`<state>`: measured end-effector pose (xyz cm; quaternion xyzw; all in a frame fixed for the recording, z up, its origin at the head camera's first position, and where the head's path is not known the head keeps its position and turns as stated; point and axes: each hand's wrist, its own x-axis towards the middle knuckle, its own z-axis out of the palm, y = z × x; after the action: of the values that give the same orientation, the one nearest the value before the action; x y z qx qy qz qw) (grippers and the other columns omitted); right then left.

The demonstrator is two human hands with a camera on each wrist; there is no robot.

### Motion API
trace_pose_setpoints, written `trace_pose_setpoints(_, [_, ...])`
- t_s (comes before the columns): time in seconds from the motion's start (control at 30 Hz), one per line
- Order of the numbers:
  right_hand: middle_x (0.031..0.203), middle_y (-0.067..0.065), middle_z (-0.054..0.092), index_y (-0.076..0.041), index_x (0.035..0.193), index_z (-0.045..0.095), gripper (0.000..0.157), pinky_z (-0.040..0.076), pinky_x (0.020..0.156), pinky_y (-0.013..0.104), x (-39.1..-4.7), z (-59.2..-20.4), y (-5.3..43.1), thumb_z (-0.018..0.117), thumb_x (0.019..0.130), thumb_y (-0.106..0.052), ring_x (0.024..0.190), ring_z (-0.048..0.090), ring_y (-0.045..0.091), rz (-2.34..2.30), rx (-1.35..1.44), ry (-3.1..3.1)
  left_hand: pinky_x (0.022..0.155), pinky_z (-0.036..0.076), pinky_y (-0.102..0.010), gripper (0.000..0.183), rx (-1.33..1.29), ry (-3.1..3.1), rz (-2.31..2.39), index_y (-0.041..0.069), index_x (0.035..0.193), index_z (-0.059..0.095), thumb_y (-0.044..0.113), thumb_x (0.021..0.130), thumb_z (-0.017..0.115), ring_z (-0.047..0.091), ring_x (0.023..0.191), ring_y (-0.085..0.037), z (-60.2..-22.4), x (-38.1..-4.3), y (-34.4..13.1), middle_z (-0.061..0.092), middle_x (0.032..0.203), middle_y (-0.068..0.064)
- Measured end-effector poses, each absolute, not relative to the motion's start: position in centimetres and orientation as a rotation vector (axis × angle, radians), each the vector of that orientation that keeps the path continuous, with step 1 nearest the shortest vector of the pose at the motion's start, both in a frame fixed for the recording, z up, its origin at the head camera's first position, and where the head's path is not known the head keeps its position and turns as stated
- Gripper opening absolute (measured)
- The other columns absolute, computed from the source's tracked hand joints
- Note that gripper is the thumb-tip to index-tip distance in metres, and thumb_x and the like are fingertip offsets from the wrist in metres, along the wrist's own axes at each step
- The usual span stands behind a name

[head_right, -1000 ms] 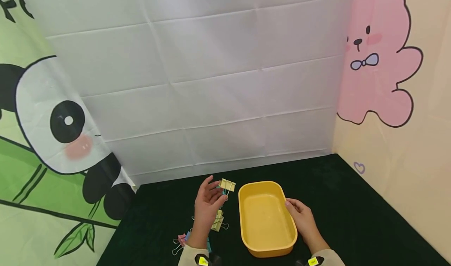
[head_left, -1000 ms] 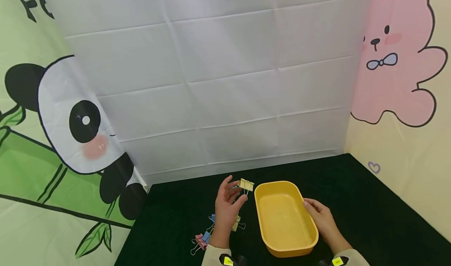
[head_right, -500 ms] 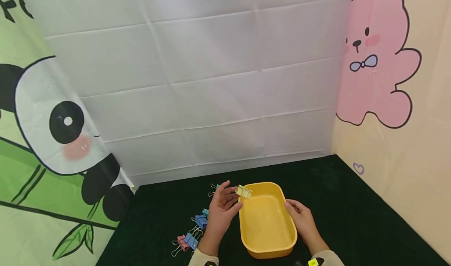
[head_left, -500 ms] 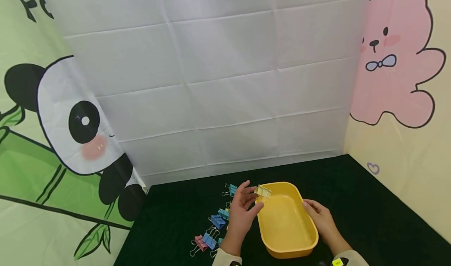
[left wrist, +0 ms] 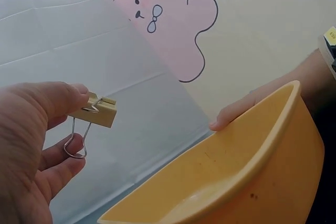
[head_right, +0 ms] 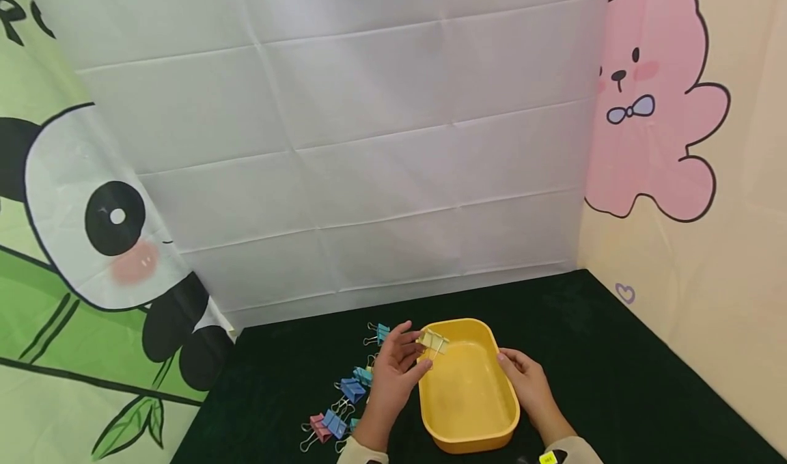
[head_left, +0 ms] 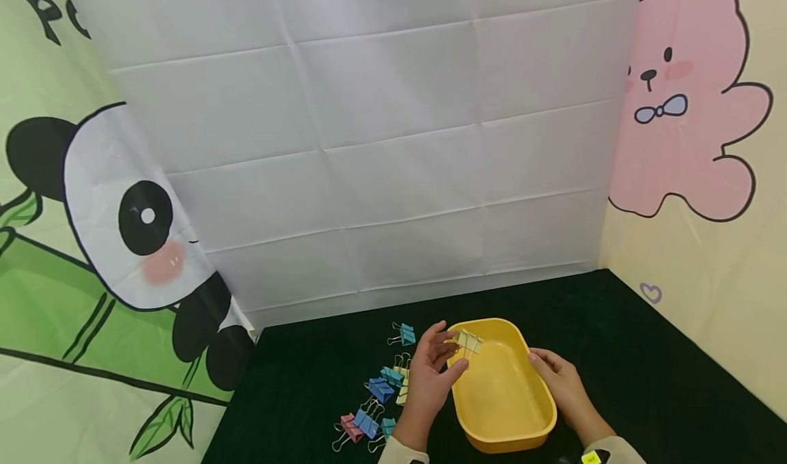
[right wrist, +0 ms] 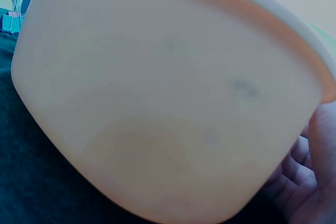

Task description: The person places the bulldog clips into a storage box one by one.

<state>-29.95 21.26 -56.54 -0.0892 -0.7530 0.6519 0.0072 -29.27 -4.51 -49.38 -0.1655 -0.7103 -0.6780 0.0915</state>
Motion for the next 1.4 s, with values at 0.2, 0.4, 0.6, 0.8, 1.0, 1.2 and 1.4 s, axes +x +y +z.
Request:
trace_pose_setpoints(0.2, [0.137,0.021,0.059,-0.003,0.143,0.050,0.076,0.059,0.081,0.035,-30.0,-56.6,21.3,0.053,0.097,-0.063,0.098,0.067,0.019,2.013,-0.279,-2.377,0.104,0.048,-0.033,0.069,-0.532,-2.121,-2.058,0.029,0.142,0.050,0.003,0.085,0.079,0.061,0.120,-0.025,-50.0,-29.4,-4.3,0.062,0.133,0.000])
trace_pose_setpoints(0.4, [0.139,0.020,0.057,-0.004,0.142,0.051,0.076,0.059,0.085,0.036,-30.0,-56.8,21.4,0.052,0.096,-0.064,0.105,0.066,0.020,1.979,-0.280,-2.404,0.108,0.045,-0.043,0.072,-0.556,-2.129,-2.077,0.034,0.143,0.048,0.004,0.086,0.079,0.057,0.126,-0.029,-50.3,-29.4,-4.2,0.057,0.139,0.001])
trace_pose_setpoints(0.6, [0.139,0.020,0.058,-0.004,0.142,0.052,0.074,0.058,0.087,0.035,-30.2,-57.0,21.4,0.052,0.097,-0.063,0.107,0.066,0.020,1.973,-0.281,-2.400,0.108,0.045,-0.048,0.071,-0.575,-2.099,-2.071,0.032,0.144,0.047,0.006,0.086,0.079,0.056,0.126,-0.033,-50.0,-29.3,-4.5,0.055,0.142,-0.008])
trace_pose_setpoints(0.8, [0.137,0.019,0.059,-0.004,0.142,0.052,0.072,0.059,0.082,0.034,-30.1,-56.8,21.3,0.053,0.098,-0.061,0.101,0.067,0.019,2.002,-0.288,-2.385,0.106,0.046,-0.050,0.071,-0.550,-2.089,-2.029,0.027,0.145,0.048,0.003,0.086,0.078,0.057,0.124,-0.037,-49.9,-29.5,-4.8,0.056,0.140,-0.006])
trace_pose_setpoints(1.0, [0.138,0.020,0.058,-0.003,0.143,0.051,0.073,0.059,0.082,0.034,-30.0,-56.7,21.3,0.052,0.098,-0.061,0.101,0.067,0.019,2.007,-0.278,-2.398,0.104,0.049,-0.047,0.068,-0.529,-2.069,-1.999,0.022,0.145,0.047,0.002,0.088,0.076,0.059,0.120,-0.033,-49.4,-29.7,-5.8,0.056,0.139,-0.006])
trace_pose_setpoints(1.2, [0.137,0.020,0.058,-0.003,0.143,0.050,0.075,0.059,0.081,0.033,-30.1,-56.8,21.5,0.052,0.098,-0.062,0.102,0.067,0.019,1.985,-0.266,-2.417,0.101,0.051,-0.044,0.064,-0.462,-2.004,-1.948,0.019,0.146,0.047,0.003,0.090,0.074,0.061,0.119,-0.029,-48.9,-29.9,-7.7,0.056,0.139,-0.008])
trace_pose_setpoints(1.4, [0.137,0.020,0.058,-0.004,0.143,0.050,0.075,0.059,0.081,0.033,-30.1,-56.7,21.5,0.052,0.097,-0.063,0.101,0.067,0.020,2.005,-0.265,-2.408,0.096,0.055,-0.034,0.059,-0.396,-1.958,-1.891,0.020,0.141,0.050,0.005,0.090,0.075,0.063,0.113,-0.028,-48.6,-30.2,-9.7,0.060,0.133,-0.007])
